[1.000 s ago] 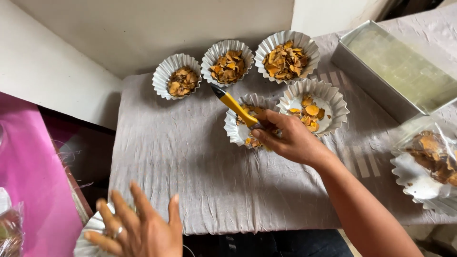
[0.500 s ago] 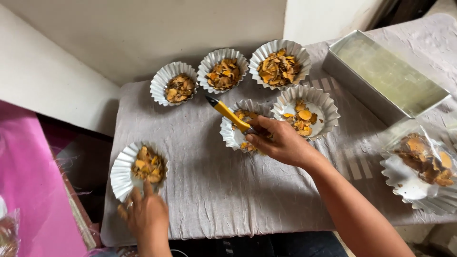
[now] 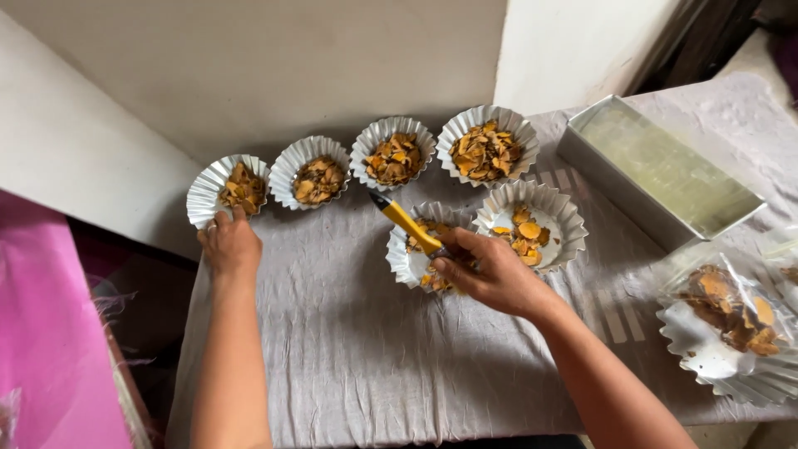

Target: Using a brush and hands to distribute dried flower petals into paper cupcake liners on a table.

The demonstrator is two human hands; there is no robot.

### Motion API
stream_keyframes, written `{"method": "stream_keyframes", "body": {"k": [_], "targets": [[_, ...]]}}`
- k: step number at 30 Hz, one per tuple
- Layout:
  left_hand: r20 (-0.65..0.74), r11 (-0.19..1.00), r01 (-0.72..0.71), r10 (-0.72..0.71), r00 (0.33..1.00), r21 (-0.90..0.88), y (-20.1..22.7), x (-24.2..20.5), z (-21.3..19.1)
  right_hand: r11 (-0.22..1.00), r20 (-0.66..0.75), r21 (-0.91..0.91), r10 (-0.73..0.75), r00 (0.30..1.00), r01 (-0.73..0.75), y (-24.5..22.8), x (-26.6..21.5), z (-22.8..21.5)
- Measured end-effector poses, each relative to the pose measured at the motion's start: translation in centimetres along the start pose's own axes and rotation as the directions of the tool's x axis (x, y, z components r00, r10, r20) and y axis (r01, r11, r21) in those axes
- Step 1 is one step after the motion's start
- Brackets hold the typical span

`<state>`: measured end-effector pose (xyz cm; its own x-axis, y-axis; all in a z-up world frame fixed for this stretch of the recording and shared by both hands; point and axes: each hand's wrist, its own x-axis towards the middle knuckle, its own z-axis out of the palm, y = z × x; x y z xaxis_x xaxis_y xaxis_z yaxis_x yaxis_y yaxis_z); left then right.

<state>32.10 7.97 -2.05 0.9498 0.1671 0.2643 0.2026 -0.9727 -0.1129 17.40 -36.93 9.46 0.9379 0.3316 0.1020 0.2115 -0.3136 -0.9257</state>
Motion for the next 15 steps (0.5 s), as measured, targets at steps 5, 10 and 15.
{"method": "stream_keyframes", "body": {"k": [5,10,15], "targets": [[-0.029,0.989,-0.116,0.113,0.993,-0.094,0.9,2.1,0.3,0.999,0.005,0.013,-0.042,0.999,0.041,0.0,0.1,-0.2],[-0.134,0.970,-0.125,0.098,0.986,-0.210,4.5,-1.9,-7.4,0.999,0.002,0.003,-0.037,0.999,0.037,0.3,-0.1,-0.1],[-0.245,0.852,-0.434,0.372,0.895,-0.293,8.9,-5.1,-8.4,0.999,-0.003,0.001,-0.052,0.999,0.052,0.7,-0.3,0.6]]}}
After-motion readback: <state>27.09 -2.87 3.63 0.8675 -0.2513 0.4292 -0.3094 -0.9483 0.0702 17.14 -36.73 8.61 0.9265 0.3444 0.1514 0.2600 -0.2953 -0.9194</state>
